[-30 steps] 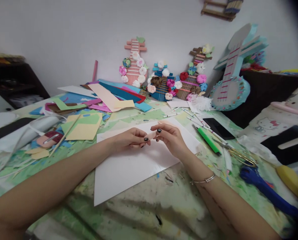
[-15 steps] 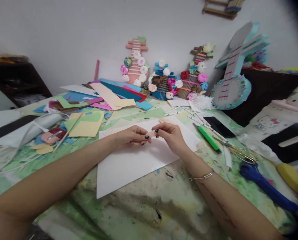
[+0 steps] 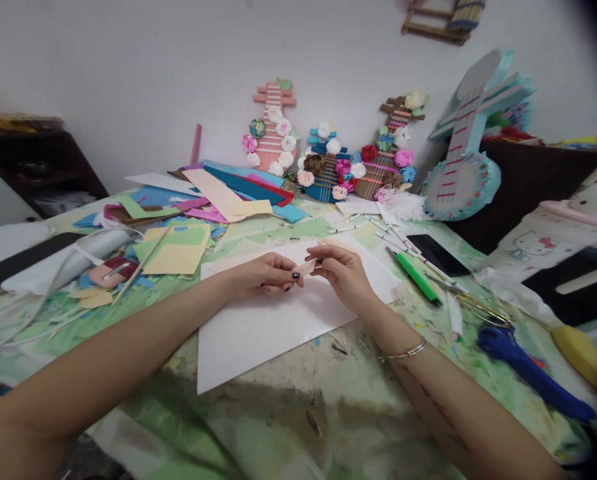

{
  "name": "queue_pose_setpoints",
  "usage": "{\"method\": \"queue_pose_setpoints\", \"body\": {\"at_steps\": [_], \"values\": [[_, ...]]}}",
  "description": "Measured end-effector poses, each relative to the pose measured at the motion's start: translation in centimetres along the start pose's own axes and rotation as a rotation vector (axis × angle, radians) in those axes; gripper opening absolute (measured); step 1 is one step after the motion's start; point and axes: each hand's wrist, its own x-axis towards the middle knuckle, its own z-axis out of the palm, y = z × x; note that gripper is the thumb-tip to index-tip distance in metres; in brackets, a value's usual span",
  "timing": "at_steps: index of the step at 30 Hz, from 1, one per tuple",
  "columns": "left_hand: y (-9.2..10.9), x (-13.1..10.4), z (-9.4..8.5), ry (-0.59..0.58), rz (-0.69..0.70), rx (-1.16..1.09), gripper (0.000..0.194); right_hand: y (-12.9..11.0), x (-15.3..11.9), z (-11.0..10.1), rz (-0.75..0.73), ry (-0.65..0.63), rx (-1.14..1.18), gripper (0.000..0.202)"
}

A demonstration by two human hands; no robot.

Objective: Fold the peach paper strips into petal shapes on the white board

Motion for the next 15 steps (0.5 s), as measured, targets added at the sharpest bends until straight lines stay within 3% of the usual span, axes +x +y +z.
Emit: {"method": "queue_pose_setpoints", "body": {"at_steps": [6, 15], "values": [[-0.2, 0.2, -0.1, 0.025, -0.003, -0.011, 0.018, -0.1, 0.0, 0.0, 0.092, 0.042, 0.04, 0.021], [0.2, 0.3, 0.9, 0.092, 0.001, 0.032, 0.019, 0.0, -0.2, 0.2, 0.124, 0.051, -0.171, 0.029]]}}
